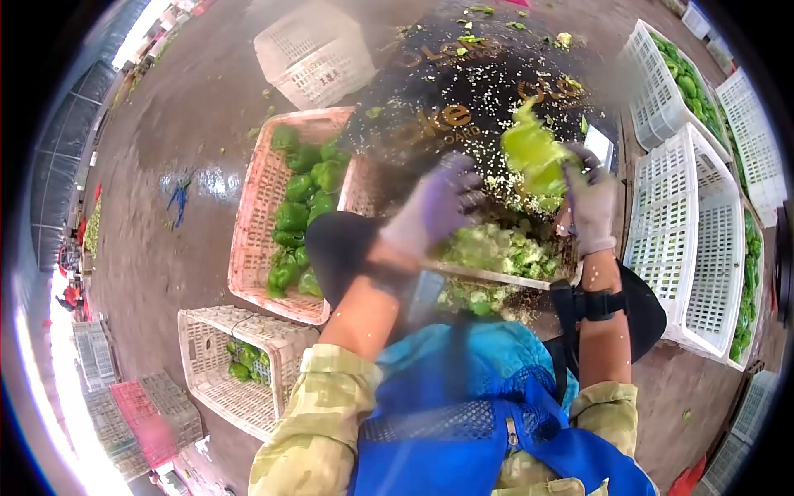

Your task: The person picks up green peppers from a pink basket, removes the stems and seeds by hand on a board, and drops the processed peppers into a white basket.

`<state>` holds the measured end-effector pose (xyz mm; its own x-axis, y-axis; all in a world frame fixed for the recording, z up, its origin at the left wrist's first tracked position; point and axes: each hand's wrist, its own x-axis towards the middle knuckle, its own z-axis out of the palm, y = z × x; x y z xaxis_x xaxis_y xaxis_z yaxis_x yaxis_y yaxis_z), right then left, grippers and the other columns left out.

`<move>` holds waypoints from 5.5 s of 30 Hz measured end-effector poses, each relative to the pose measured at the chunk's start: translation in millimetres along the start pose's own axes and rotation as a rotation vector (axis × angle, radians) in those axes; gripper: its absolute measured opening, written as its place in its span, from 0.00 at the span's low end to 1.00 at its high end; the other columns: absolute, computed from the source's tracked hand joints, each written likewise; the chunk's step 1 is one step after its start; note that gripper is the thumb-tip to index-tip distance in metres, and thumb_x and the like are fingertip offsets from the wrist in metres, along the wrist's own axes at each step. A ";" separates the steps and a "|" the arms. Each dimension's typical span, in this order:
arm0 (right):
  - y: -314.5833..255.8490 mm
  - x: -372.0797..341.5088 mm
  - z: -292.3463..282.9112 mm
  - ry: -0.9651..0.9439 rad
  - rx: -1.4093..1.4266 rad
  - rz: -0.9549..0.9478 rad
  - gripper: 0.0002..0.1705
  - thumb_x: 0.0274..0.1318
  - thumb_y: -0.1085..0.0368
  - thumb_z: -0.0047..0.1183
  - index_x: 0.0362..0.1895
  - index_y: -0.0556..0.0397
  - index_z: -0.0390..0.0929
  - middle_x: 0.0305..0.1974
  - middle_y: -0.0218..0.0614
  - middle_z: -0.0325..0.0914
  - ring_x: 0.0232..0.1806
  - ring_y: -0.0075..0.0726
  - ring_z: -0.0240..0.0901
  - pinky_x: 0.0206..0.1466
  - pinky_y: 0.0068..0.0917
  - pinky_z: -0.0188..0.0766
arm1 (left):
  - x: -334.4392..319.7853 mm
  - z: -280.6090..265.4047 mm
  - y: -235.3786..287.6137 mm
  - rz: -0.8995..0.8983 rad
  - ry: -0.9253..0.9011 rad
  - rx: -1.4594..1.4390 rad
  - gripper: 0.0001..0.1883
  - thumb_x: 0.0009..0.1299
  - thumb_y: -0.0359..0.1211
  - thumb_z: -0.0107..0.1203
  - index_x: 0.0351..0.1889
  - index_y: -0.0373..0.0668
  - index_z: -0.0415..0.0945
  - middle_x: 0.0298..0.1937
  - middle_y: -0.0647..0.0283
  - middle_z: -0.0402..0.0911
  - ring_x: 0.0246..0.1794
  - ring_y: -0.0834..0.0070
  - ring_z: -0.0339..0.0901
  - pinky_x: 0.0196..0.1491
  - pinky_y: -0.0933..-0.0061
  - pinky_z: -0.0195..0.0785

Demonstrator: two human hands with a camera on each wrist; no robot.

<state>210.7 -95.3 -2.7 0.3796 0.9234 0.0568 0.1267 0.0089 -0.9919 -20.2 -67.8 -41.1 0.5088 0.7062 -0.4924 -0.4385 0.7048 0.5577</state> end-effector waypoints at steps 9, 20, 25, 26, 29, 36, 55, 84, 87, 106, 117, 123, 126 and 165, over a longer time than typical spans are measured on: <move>22.5 -31.5 42.5 -0.299 -1.197 -0.633 0.19 0.51 0.70 0.50 0.49 0.41 0.72 0.44 0.35 0.74 0.32 0.36 0.76 0.27 0.31 0.74 | 92.1 -54.4 -53.1 -0.907 -0.780 -2.099 0.27 0.70 0.55 0.33 0.60 0.53 0.67 0.65 0.66 0.66 0.68 0.67 0.55 0.67 0.48 0.38; 23.5 -44.6 41.4 -0.199 -0.988 -0.679 0.15 0.52 0.65 0.48 0.46 0.48 0.74 0.43 0.37 0.74 0.36 0.39 0.77 0.31 0.31 0.73 | 50.8 54.5 -11.6 -0.082 0.046 -0.227 0.38 0.66 0.65 0.36 0.64 0.47 0.60 0.62 0.58 0.66 0.62 0.60 0.62 0.64 0.44 0.45; 27.1 -4.4 -55.8 -0.277 -0.620 0.316 0.19 0.56 0.60 0.47 0.51 0.52 0.72 0.42 0.41 0.76 0.44 0.40 0.73 0.46 0.34 0.73 | 20.6 50.6 32.7 -0.183 0.001 0.088 0.39 0.64 0.63 0.44 0.67 0.53 0.56 0.65 0.62 0.60 0.57 0.57 0.66 0.56 0.36 0.55; 41.0 -7.8 -94.9 -0.232 -0.099 0.384 0.22 0.61 0.56 0.41 0.55 0.52 0.68 0.44 0.41 0.75 0.45 0.41 0.73 0.47 0.37 0.73 | 13.0 36.5 50.2 -0.111 -0.086 0.058 0.34 0.67 0.59 0.43 0.66 0.51 0.58 0.64 0.61 0.63 0.58 0.57 0.66 0.57 0.40 0.58; 48.2 3.7 -194.1 0.026 0.127 0.294 0.23 0.62 0.57 0.41 0.58 0.53 0.65 0.48 0.41 0.72 0.49 0.40 0.71 0.51 0.36 0.69 | -25.0 -19.7 112.9 0.081 -0.382 -0.010 0.25 0.73 0.49 0.40 0.64 0.48 0.63 0.64 0.59 0.67 0.63 0.58 0.64 0.59 0.49 0.60; 35.2 87.6 -216.6 0.116 0.411 0.085 0.25 0.65 0.58 0.39 0.63 0.55 0.60 0.59 0.41 0.65 0.57 0.38 0.65 0.61 0.33 0.60 | -156.1 -179.8 186.6 0.494 0.373 0.222 0.21 0.71 0.46 0.46 0.58 0.48 0.68 0.53 0.64 0.75 0.51 0.70 0.73 0.50 0.60 0.68; 14.1 10.9 89.0 -0.380 -0.550 0.094 0.26 0.69 0.57 0.29 0.63 0.61 0.61 0.63 0.44 0.61 0.61 0.37 0.63 0.58 0.29 0.65 | -118.7 -408.0 61.2 -1.303 0.906 1.689 0.29 0.64 0.44 0.52 0.64 0.49 0.64 0.64 0.52 0.65 0.61 0.56 0.67 0.55 0.51 0.67; -36.7 -21.1 91.4 -0.551 0.515 0.323 0.43 0.53 0.71 0.56 0.69 0.48 0.47 0.62 0.43 0.59 0.59 0.37 0.63 0.56 0.33 0.68 | -49.0 -3.2 109.3 0.067 -0.349 0.308 0.40 0.62 0.26 0.58 0.70 0.49 0.48 0.66 0.59 0.60 0.62 0.64 0.64 0.51 0.61 0.74; -30.9 -23.1 57.6 -0.414 0.360 0.177 0.43 0.44 0.79 0.56 0.66 0.53 0.51 0.60 0.40 0.61 0.61 0.37 0.60 0.60 0.30 0.65 | -33.6 36.4 72.6 0.076 -0.376 0.273 0.42 0.61 0.27 0.60 0.70 0.52 0.48 0.66 0.61 0.60 0.64 0.63 0.62 0.54 0.56 0.70; 2.1 -41.7 19.2 -0.452 0.435 0.134 0.26 0.49 0.75 0.46 0.56 0.57 0.64 0.54 0.41 0.67 0.52 0.36 0.69 0.52 0.33 0.73 | -5.5 78.1 -30.6 0.566 0.149 0.394 0.26 0.63 0.37 0.61 0.57 0.42 0.66 0.49 0.64 0.73 0.49 0.78 0.70 0.52 0.78 0.63; 34.8 -32.3 16.6 -0.426 0.622 0.414 0.30 0.45 0.77 0.41 0.59 0.60 0.64 0.49 0.47 0.71 0.45 0.45 0.75 0.43 0.41 0.80 | 8.2 26.9 -11.3 -0.073 -0.089 -0.298 0.22 0.68 0.49 0.50 0.53 0.45 0.69 0.47 0.60 0.75 0.39 0.71 0.74 0.38 0.78 0.70; 49.4 -2.0 5.1 -0.261 0.397 0.278 0.18 0.55 0.64 0.52 0.50 0.58 0.69 0.42 0.40 0.74 0.43 0.33 0.75 0.29 0.24 0.76 | 13.2 5.3 -9.8 -0.195 -0.501 -0.685 0.31 0.67 0.58 0.44 0.57 0.44 0.67 0.49 0.53 0.74 0.41 0.57 0.74 0.41 0.61 0.71; 22.0 0.2 -4.7 -0.226 0.553 0.473 0.18 0.55 0.71 0.52 0.51 0.54 0.69 0.40 0.32 0.75 0.33 0.23 0.72 0.31 0.17 0.72 | 11.2 9.2 -9.3 -0.150 -0.376 -0.650 0.31 0.66 0.58 0.45 0.56 0.44 0.68 0.49 0.54 0.74 0.42 0.58 0.74 0.42 0.61 0.72; -72.9 -57.1 6.0 -0.390 -0.426 -0.304 0.31 0.44 0.69 0.60 0.57 0.47 0.69 0.47 0.35 0.75 0.30 0.25 0.74 0.40 0.23 0.70 | -29.9 52.5 -17.1 0.348 -0.292 -0.220 0.25 0.69 0.45 0.50 0.61 0.45 0.63 0.54 0.61 0.72 0.53 0.68 0.72 0.51 0.62 0.73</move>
<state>174.3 -146.3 65.6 -0.0807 0.9758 0.2030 0.5589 0.2130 -0.8014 11.0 -104.4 -0.9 0.4765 0.8758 -0.0773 -0.7490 0.4504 0.4859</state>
